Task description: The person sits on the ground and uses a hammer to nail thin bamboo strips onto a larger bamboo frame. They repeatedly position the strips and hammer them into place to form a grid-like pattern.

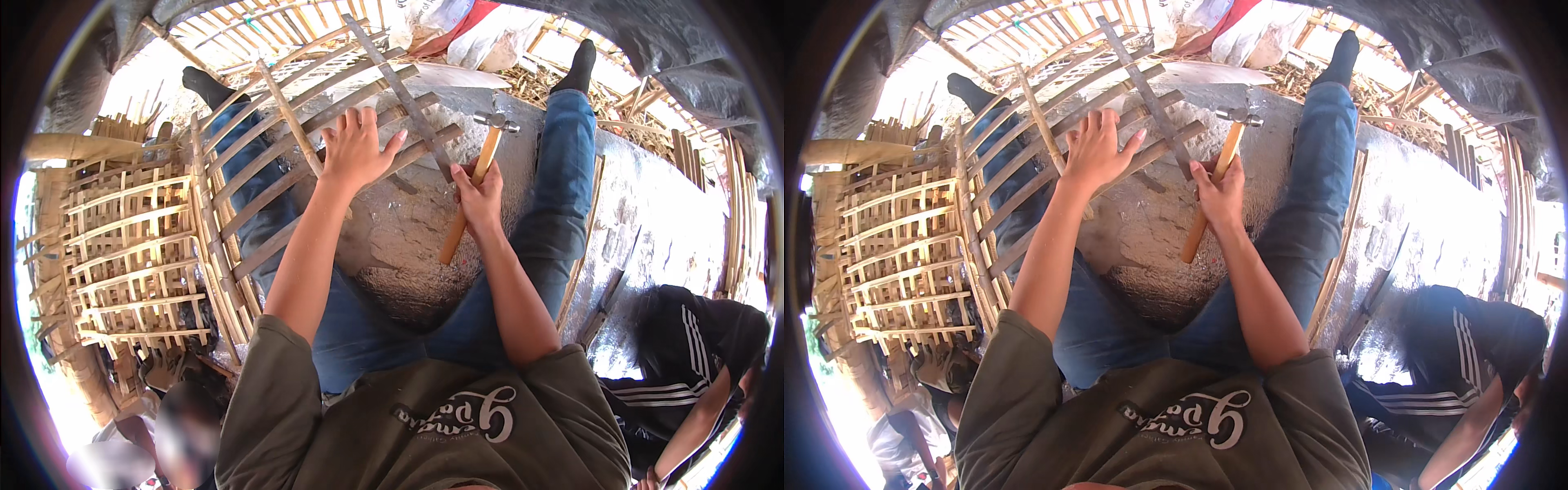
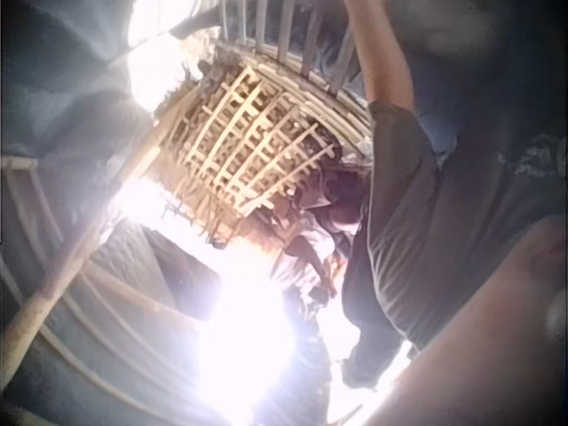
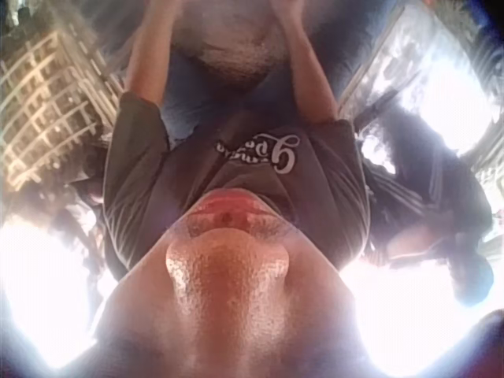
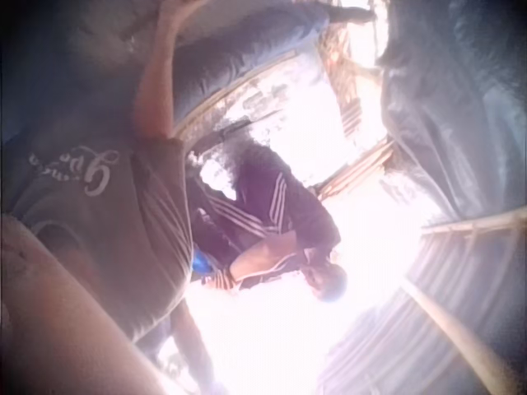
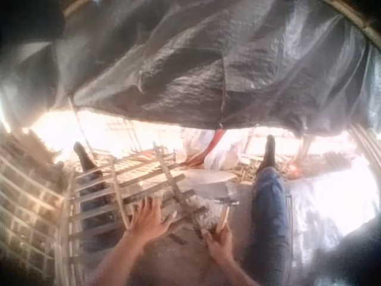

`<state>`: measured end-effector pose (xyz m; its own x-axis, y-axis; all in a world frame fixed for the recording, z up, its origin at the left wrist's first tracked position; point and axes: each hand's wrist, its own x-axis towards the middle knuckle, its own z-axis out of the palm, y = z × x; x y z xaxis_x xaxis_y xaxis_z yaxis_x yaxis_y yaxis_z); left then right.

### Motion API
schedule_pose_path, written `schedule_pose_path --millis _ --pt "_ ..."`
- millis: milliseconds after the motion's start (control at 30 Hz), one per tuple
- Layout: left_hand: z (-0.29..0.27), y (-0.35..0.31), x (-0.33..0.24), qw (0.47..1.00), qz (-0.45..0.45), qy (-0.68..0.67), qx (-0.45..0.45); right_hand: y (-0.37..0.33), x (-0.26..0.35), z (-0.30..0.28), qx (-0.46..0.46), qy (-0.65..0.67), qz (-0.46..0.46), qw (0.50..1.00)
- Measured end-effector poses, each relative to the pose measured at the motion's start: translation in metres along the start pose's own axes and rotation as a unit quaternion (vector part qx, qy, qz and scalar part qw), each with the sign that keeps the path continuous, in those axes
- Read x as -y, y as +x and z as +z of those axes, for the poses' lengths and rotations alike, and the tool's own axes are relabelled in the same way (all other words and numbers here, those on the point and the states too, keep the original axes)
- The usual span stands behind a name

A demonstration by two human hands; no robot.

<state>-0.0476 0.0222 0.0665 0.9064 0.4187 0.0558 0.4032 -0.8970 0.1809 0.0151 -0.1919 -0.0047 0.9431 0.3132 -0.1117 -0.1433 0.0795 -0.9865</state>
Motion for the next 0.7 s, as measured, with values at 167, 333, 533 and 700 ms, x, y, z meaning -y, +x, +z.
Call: schedule_pose_path --millis 167,333,533,700 --pt "0.013 0.008 0.004 0.995 -0.023 -0.045 0.081 0.004 0.022 0.003 0.024 0.001 -0.039 0.999" --pt "0.010 0.010 0.000 0.991 0.008 0.014 0.134 0.009 0.017 0.000 0.011 -0.042 -0.010 0.999" --pt "-0.035 0.033 0.006 0.956 -0.042 -0.174 0.231 0.006 0.018 0.001 0.013 -0.025 0.027 0.999" --pt "-0.025 0.039 0.038 0.960 -0.014 -0.186 0.208 0.004 0.021 0.005 0.017 -0.005 0.015 1.000"
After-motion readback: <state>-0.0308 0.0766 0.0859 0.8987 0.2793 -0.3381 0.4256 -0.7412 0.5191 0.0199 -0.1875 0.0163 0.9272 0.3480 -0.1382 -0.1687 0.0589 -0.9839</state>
